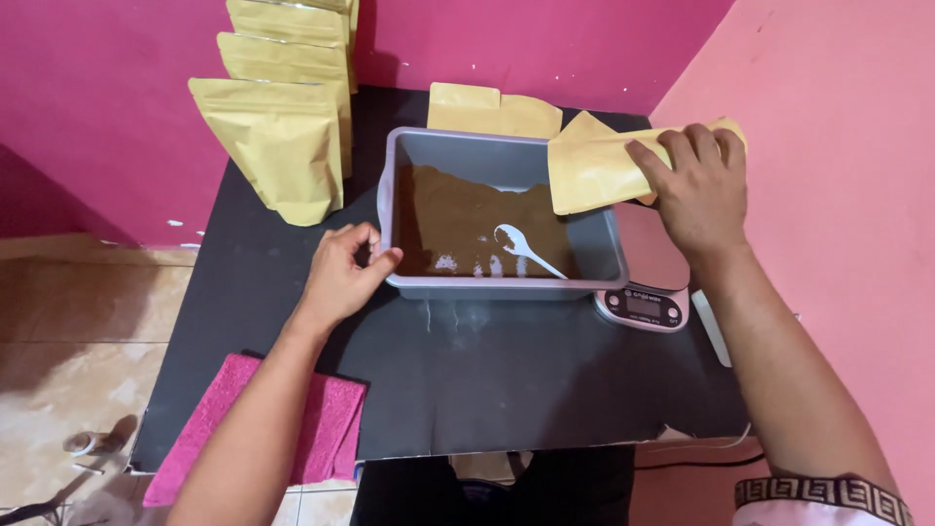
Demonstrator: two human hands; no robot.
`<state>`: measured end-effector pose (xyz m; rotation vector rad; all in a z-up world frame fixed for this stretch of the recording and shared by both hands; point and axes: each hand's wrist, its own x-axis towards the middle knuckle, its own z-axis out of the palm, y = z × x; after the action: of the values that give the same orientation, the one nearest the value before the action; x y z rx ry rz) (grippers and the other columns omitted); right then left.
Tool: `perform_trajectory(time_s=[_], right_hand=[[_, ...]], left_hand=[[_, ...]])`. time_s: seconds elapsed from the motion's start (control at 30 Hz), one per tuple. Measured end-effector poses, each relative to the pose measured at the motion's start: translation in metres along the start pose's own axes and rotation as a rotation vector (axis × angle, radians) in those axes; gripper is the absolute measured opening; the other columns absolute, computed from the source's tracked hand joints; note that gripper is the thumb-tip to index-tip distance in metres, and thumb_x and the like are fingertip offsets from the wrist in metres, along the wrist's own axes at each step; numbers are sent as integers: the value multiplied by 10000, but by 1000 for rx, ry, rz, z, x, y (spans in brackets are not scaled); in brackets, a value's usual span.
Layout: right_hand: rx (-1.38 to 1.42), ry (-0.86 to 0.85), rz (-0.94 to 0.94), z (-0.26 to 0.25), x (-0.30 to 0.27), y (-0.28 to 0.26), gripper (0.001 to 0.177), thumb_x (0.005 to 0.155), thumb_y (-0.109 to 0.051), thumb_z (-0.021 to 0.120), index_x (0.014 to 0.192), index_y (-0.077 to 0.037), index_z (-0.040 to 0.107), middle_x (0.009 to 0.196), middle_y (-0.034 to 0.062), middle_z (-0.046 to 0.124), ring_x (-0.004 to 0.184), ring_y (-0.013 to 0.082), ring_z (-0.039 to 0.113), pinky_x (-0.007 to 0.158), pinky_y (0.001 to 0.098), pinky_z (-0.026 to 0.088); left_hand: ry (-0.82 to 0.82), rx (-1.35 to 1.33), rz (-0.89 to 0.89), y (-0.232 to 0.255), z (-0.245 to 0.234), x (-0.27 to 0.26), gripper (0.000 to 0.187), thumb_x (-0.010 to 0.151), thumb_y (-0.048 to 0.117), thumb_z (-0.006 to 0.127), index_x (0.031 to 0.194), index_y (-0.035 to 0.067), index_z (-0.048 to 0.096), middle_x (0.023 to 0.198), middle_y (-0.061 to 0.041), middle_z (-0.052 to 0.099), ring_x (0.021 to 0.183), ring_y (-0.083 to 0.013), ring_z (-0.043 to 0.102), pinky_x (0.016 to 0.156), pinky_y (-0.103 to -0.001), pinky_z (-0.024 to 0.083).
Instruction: Filling individual coffee bags with ground coffee from a bin, weighing them on a digital scale, and organizing them in a row.
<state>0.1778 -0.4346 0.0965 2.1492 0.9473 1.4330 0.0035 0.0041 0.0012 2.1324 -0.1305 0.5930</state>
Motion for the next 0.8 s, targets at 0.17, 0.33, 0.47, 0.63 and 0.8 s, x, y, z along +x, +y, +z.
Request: perform_trajectory(time_s=[0.17, 0.33, 0.47, 0.63, 0.8], right_hand=[[-38, 32, -58, -4, 15, -5, 187, 1065, -263, 669, 1223, -340, 734, 1061, -22, 666, 1110, 179, 646, 1063, 392, 424], [-25, 47, -92, -8, 24, -10, 181, 1097, -217, 605, 1172, -330, 724, 1040, 0, 642, 1066, 191, 634, 1060, 397, 422], [-30, 59, -109, -10, 27, -13, 145, 1075, -215, 641, 1133, -317, 726, 1023, 0, 635, 1053, 193, 631, 1062, 405, 426], [-13, 46, -109, -7, 24, -8, 73, 1059, -229, 679, 1065, -282, 729, 1001, 1, 623, 1041, 190, 622, 1064, 403, 428], [-47, -23, -32, -8, 18, -5, 114, 1011, -237, 744, 1071, -332, 718, 1005, -30, 618, 1050, 167, 615, 1042, 378, 410]], left_hand=[[-6, -8, -30, 5, -1, -1, 304, 808, 298, 817, 708, 147, 573, 610, -81, 571, 671, -354, 629, 704, -416, 485], [-16, 3, -57, 5, -1, -2, 284, 798, 293, 815, 714, 147, 585, 626, -95, 573, 709, -371, 621, 732, -420, 484], [-22, 5, -52, 5, -1, -2, 285, 796, 298, 814, 713, 150, 585, 617, -85, 568, 709, -354, 624, 745, -408, 484], [-25, 10, -41, 6, -2, -1, 288, 799, 301, 807, 713, 147, 579, 606, -78, 559, 710, -348, 624, 758, -405, 477], [-19, 2, -16, 6, -2, 0, 296, 807, 294, 808, 706, 146, 572, 588, -68, 562, 708, -326, 630, 772, -384, 472]])
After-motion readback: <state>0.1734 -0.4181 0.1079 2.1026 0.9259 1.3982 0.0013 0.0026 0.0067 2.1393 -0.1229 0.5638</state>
